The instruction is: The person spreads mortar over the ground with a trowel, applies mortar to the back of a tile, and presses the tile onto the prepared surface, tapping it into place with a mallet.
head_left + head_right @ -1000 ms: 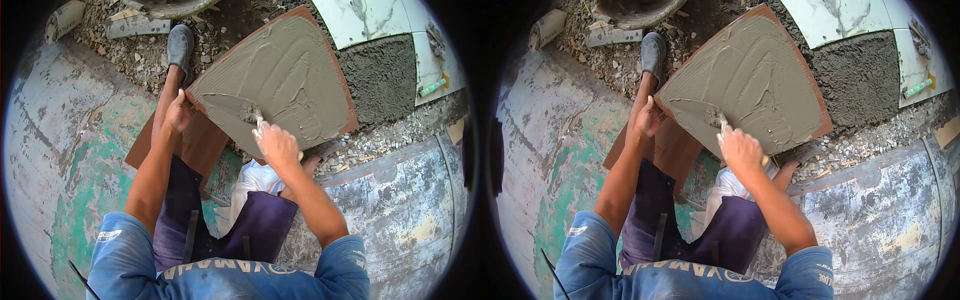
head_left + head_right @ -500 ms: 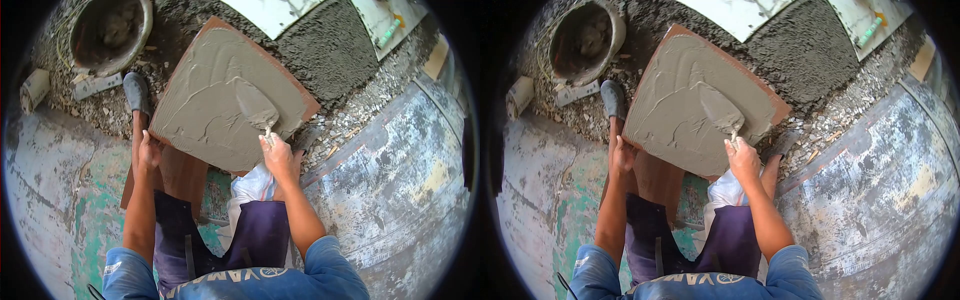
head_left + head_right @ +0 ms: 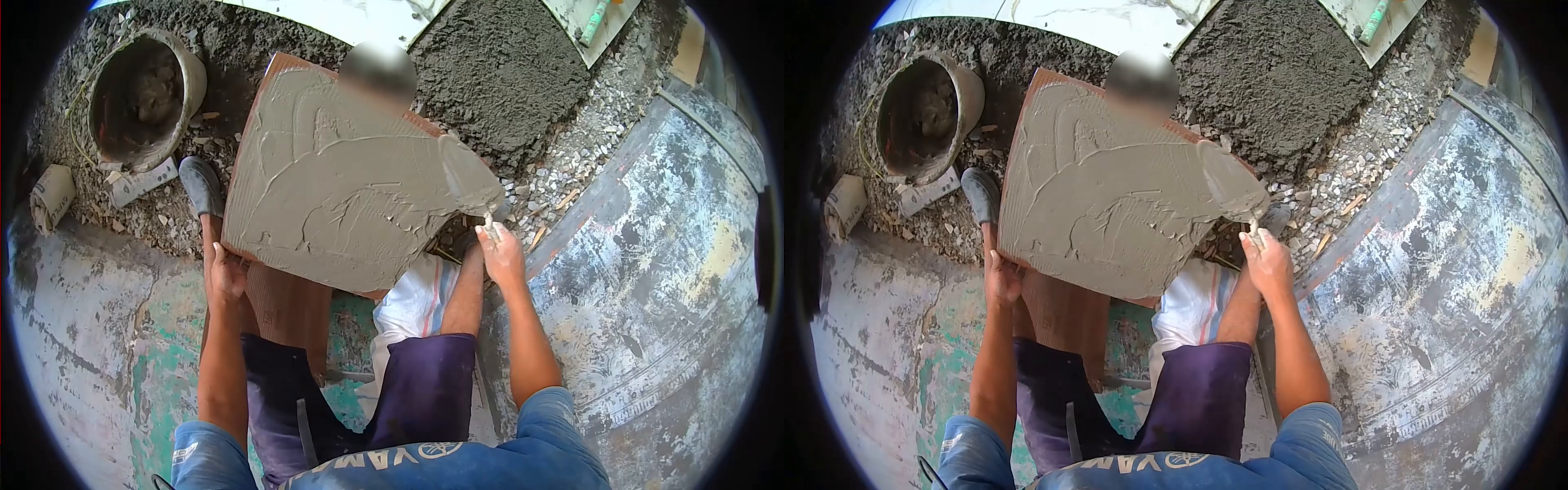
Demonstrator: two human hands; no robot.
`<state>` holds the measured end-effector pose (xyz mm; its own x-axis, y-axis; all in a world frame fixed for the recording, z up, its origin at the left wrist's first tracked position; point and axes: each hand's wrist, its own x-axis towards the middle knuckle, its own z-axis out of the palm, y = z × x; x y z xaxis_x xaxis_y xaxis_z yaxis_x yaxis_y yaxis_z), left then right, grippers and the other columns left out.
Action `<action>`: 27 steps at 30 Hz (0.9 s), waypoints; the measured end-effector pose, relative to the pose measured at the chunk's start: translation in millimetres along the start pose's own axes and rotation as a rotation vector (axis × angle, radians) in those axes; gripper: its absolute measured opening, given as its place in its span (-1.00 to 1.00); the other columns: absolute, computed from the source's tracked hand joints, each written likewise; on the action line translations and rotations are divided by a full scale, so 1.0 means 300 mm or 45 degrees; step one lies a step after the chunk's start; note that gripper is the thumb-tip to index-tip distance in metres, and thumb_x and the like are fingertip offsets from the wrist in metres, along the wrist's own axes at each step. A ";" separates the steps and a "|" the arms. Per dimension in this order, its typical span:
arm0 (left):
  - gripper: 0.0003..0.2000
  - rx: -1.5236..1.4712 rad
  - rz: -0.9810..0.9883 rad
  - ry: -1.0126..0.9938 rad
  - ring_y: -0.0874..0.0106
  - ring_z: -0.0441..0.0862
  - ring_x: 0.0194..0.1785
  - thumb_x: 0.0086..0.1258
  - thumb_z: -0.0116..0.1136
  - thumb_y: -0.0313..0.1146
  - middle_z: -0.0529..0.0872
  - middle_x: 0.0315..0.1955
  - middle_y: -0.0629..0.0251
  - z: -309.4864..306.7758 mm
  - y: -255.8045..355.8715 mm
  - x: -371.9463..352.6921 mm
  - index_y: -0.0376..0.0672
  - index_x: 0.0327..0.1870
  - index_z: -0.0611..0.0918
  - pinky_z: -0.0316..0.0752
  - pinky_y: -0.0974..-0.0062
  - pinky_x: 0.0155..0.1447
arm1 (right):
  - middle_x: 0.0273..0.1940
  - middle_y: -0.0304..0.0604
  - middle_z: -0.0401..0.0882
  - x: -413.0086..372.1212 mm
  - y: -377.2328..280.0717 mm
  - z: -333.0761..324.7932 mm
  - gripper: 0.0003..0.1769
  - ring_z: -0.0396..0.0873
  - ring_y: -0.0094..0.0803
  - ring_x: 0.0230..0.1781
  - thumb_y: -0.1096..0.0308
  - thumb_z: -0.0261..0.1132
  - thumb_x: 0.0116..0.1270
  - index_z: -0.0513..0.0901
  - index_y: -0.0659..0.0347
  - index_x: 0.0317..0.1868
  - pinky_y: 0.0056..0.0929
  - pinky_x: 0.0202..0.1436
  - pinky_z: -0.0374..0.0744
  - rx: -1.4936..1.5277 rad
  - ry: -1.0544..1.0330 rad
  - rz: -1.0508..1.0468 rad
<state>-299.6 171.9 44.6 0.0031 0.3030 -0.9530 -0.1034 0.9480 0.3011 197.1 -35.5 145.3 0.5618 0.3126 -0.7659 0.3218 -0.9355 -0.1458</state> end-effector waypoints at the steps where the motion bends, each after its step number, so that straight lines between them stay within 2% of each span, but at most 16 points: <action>1: -0.33 0.003 0.000 0.021 0.17 0.29 0.37 0.51 -0.14 0.15 0.30 0.39 0.23 0.010 0.005 -0.002 -0.11 0.48 0.18 0.20 0.09 0.36 | -0.30 0.16 0.66 0.002 0.005 -0.016 -0.52 0.61 0.18 -0.24 -0.08 0.23 0.34 0.64 0.23 -0.14 -0.04 -0.18 0.54 -0.055 0.011 0.037; 2: -0.32 0.004 -0.001 0.045 0.16 0.28 0.38 0.51 -0.14 0.15 0.29 0.40 0.23 0.017 0.007 -0.007 -0.12 0.48 0.17 0.19 0.08 0.37 | -0.30 0.16 0.66 -0.001 0.012 -0.023 -0.52 0.61 0.18 -0.24 -0.08 0.23 0.34 0.64 0.23 -0.14 -0.04 -0.18 0.54 -0.053 0.010 0.034; 4: -0.33 0.003 0.001 0.051 0.16 0.29 0.38 0.52 -0.15 0.14 0.30 0.39 0.23 0.032 0.009 -0.013 -0.14 0.48 0.18 0.21 0.07 0.36 | -0.29 0.13 0.65 -0.009 0.021 -0.041 -0.56 0.61 0.15 -0.28 -0.04 0.26 0.32 0.64 0.24 -0.18 -0.02 -0.21 0.53 -0.293 0.373 -0.129; 6: -0.33 -0.015 0.012 0.063 0.16 0.30 0.37 0.52 -0.15 0.14 0.31 0.39 0.23 0.036 0.006 -0.016 -0.15 0.47 0.19 0.22 0.07 0.35 | -0.26 0.03 0.65 -0.011 0.063 -0.057 -0.62 0.61 0.06 -0.28 0.02 0.31 0.29 0.65 0.21 -0.23 -0.04 -0.21 0.54 -0.414 0.496 -0.223; 8: -0.33 -0.073 -0.018 -0.009 0.17 0.34 0.35 0.52 -0.18 0.16 0.36 0.35 0.22 0.022 0.001 -0.004 -0.16 0.45 0.22 0.27 0.09 0.32 | -0.22 -0.03 0.65 0.003 0.074 -0.077 -0.62 0.61 0.00 -0.25 0.04 0.36 0.24 0.65 0.23 -0.25 -0.10 -0.20 0.55 -0.722 0.822 -0.482; 10: -0.49 -0.194 -0.087 0.005 0.23 0.52 0.14 0.55 -0.22 0.13 0.60 0.06 0.23 -0.024 -0.024 0.029 -0.14 0.18 0.47 0.37 0.16 0.25 | -0.23 -0.03 0.63 0.023 0.067 -0.103 -0.62 0.60 -0.01 -0.25 0.06 0.38 0.21 0.64 0.25 -0.26 -0.11 -0.19 0.55 -0.770 0.891 -0.682; 11: -0.51 -0.160 -0.050 -0.274 0.25 0.53 0.10 0.56 -0.22 0.10 0.61 0.02 0.22 -0.136 -0.075 0.080 -0.14 0.13 0.51 0.38 0.19 0.21 | -0.23 -0.03 0.62 0.057 0.018 -0.089 -0.62 0.60 -0.03 -0.25 0.08 0.41 0.17 0.63 0.26 -0.26 -0.13 -0.18 0.55 -0.825 0.962 -0.834; 13: -0.58 -0.201 -0.041 0.158 0.29 0.56 -0.09 0.58 -0.19 0.03 0.65 -0.22 0.25 -0.020 -0.040 0.038 -0.16 -0.10 0.57 0.43 0.30 0.04 | -0.25 -0.01 0.61 0.102 -0.202 -0.083 -0.62 0.59 -0.02 -0.26 0.11 0.43 0.14 0.62 0.29 -0.27 -0.12 -0.18 0.55 -0.731 0.883 -1.016; 15: -0.60 -0.229 -0.052 0.076 0.36 0.55 -0.07 0.58 -0.17 -0.02 0.66 -0.21 0.29 -0.077 -0.075 0.054 -0.16 -0.08 0.60 0.43 0.35 0.04 | -0.29 -0.03 0.60 0.126 -0.460 -0.079 -0.66 0.59 -0.04 -0.29 0.21 0.45 0.08 0.60 0.29 -0.29 -0.14 -0.19 0.56 -0.572 0.742 -1.225; 18: -0.61 -0.282 -0.008 0.082 0.40 0.55 -0.08 0.59 -0.17 -0.05 0.66 -0.21 0.32 -0.016 -0.042 0.015 -0.17 -0.07 0.62 0.42 0.37 0.03 | -0.36 -0.09 0.60 0.225 -0.840 0.017 -0.70 0.59 -0.12 -0.38 0.22 0.44 0.12 0.64 0.25 -0.24 -0.25 -0.26 0.57 -0.453 0.555 -1.529; 21: -0.61 -0.138 0.102 0.051 0.47 0.54 -0.14 0.60 -0.17 -0.07 0.66 -0.23 0.37 -0.028 -0.029 0.002 -0.19 -0.07 0.63 0.41 0.42 0.01 | -0.30 0.07 0.65 0.212 -1.245 0.167 -0.60 0.61 0.02 -0.30 0.02 0.28 0.30 0.63 0.24 -0.18 -0.14 -0.26 0.57 -0.287 0.179 -1.397; 22: -0.60 0.002 0.180 0.012 0.50 0.52 -0.16 0.60 -0.17 -0.08 0.66 -0.23 0.39 -0.040 -0.032 -0.001 -0.20 -0.07 0.64 0.40 0.45 0.01 | -0.31 0.11 0.65 0.208 -1.354 0.213 -0.58 0.59 0.11 -0.30 0.00 0.23 0.33 0.61 0.25 -0.21 -0.11 -0.23 0.57 -0.237 -0.177 -1.085; 23: -0.59 0.096 0.207 0.034 0.56 0.49 -0.19 0.60 -0.15 -0.07 0.66 -0.24 0.42 -0.029 -0.004 -0.026 -0.22 -0.06 0.66 0.39 0.49 -0.01 | -0.47 0.02 0.64 0.224 -1.412 0.290 -0.60 0.63 -0.06 -0.45 0.02 0.25 0.35 0.57 0.27 -0.28 -0.23 -0.33 0.58 -0.223 -0.212 -1.077; 25: -0.60 0.185 0.242 0.034 0.58 0.49 -0.20 0.59 -0.13 -0.06 0.66 -0.25 0.43 -0.038 -0.008 -0.023 -0.22 -0.08 0.66 0.40 0.49 -0.04 | -0.55 -0.17 0.58 0.213 -1.495 0.433 -0.61 0.58 -0.38 -0.60 0.04 0.27 0.36 0.55 0.25 -0.34 -0.39 -0.49 0.56 0.310 -0.627 -0.645; 26: -0.60 0.289 0.276 0.033 0.60 0.48 -0.22 0.58 -0.12 -0.05 0.66 -0.27 0.45 -0.049 -0.011 -0.020 -0.21 -0.09 0.66 0.41 0.50 -0.06 | -0.57 -0.31 0.51 0.197 -1.517 0.493 -0.61 0.48 -0.61 -0.66 0.04 0.29 0.37 0.53 0.23 -0.37 -0.54 -0.61 0.50 0.446 -0.720 -0.465; 27: -0.60 0.325 0.173 0.027 0.47 0.58 -0.15 0.56 -0.08 -0.08 0.71 -0.22 0.30 -0.060 -0.002 -0.015 -0.26 -0.05 0.66 0.46 0.42 0.00 | -0.57 -0.29 0.52 0.168 -1.533 0.536 -0.61 0.48 -0.60 -0.68 0.04 0.28 0.37 0.54 0.23 -0.36 -0.53 -0.62 0.50 0.470 -0.739 -0.381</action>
<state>-317.6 168.2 48.1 -0.0150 0.4294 -0.9030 0.1525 0.8935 0.4223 -45.0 384.0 73.1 -0.0344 0.5207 -0.8530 0.0634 -0.8507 -0.5218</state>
